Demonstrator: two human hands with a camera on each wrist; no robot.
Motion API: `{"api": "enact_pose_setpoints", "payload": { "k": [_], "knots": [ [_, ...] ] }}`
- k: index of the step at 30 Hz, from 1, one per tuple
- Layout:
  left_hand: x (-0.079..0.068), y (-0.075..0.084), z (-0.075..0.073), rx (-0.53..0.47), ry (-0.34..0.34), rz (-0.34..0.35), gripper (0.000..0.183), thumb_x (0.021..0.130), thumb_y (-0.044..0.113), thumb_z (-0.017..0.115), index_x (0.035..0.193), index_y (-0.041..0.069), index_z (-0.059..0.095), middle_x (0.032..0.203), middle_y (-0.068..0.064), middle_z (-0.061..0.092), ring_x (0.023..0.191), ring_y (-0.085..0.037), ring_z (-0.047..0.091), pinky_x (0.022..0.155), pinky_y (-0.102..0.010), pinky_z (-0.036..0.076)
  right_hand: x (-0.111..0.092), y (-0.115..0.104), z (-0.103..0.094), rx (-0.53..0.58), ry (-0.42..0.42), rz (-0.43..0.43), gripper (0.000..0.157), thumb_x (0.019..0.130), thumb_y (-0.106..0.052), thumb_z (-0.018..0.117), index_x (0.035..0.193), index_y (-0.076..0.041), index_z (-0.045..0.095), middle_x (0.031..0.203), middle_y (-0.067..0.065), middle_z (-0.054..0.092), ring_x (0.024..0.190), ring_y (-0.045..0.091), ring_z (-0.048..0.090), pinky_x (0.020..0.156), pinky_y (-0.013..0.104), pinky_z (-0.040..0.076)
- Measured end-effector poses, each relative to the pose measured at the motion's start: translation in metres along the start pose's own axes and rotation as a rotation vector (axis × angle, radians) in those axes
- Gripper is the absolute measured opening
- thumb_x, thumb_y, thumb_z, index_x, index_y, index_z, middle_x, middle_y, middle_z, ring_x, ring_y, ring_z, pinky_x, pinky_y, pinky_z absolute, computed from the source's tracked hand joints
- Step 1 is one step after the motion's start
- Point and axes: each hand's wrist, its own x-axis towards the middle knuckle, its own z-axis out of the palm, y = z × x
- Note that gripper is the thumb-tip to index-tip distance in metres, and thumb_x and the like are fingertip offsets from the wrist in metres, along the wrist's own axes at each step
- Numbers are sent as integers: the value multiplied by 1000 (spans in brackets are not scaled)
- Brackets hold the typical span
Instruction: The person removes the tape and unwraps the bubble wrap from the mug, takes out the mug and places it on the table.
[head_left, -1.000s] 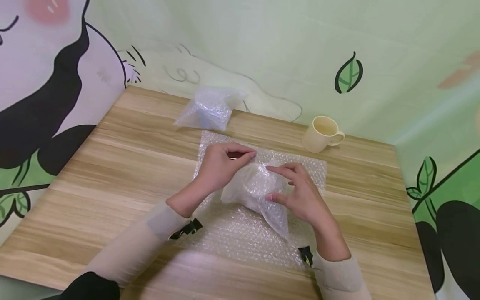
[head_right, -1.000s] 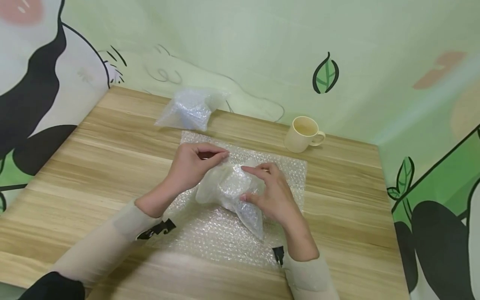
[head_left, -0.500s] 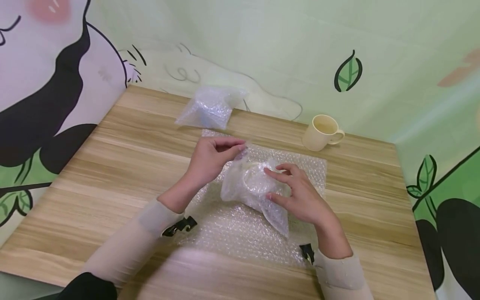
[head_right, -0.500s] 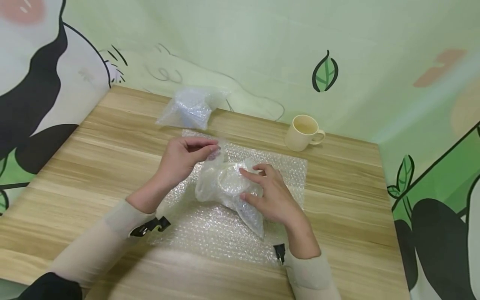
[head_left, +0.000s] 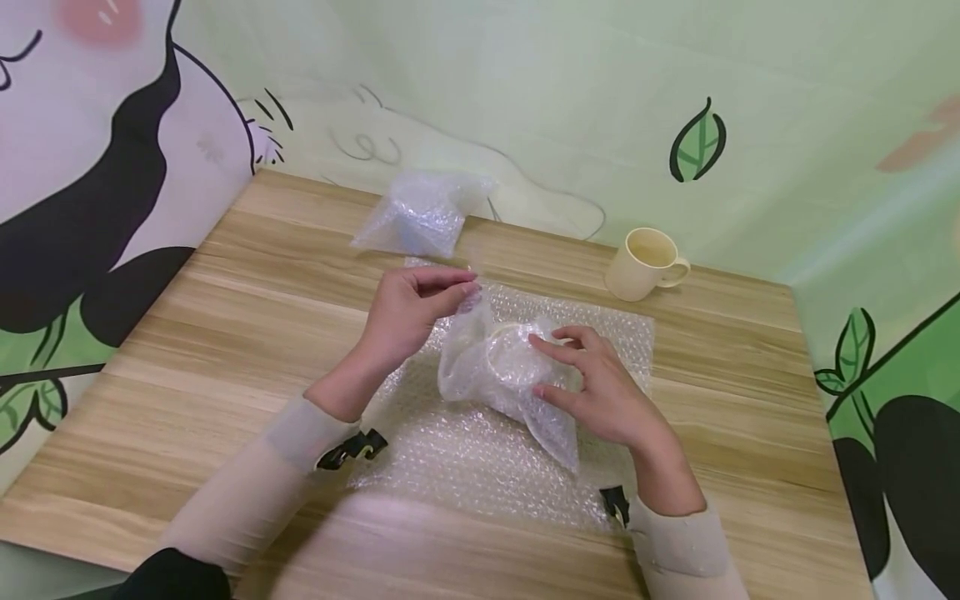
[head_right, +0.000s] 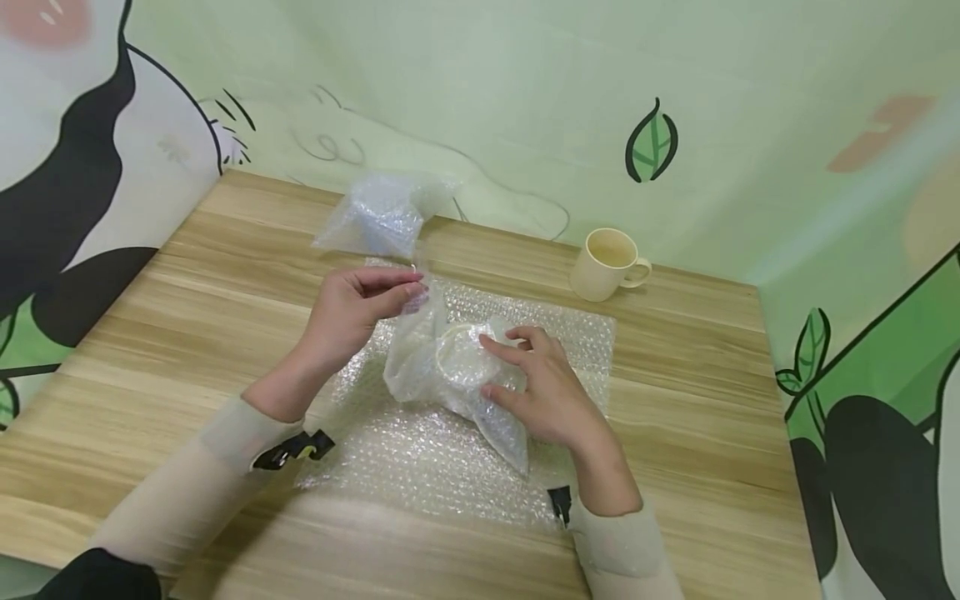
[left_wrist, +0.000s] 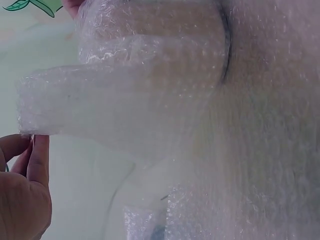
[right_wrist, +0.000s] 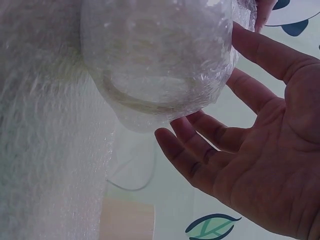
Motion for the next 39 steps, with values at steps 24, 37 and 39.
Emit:
{"api": "enact_pose_setpoints", "payload": {
  "k": [24, 37, 39],
  "knots": [
    [-3, -4, -24, -6, 8, 65, 28, 91, 9, 79, 116, -4, 75, 110, -7, 80, 89, -8, 76, 82, -26, 63, 1, -1, 0, 1, -13, 12, 61, 93, -23, 79, 149, -21, 57, 154, 16, 44, 134, 35, 46, 107, 57, 42],
    [-5, -7, -32, -12, 29, 45, 27, 92, 9, 79, 116, -2, 76, 106, -4, 81, 89, -7, 76, 83, -26, 63, 1, 0, 1, 7, -11, 12, 61, 93, -23, 79, 149, -21, 57, 154, 16, 44, 134, 35, 45, 107, 58, 41],
    [-5, -8, -33, -9, 30, 48, 28, 92, 9, 79, 117, -3, 75, 106, -4, 81, 89, -7, 76, 82, -26, 63, 1, 0, 1, 6, -10, 13, 61, 92, -23, 79, 149, -21, 57, 153, 16, 44, 134, 35, 45, 107, 58, 41]
  ]
}}
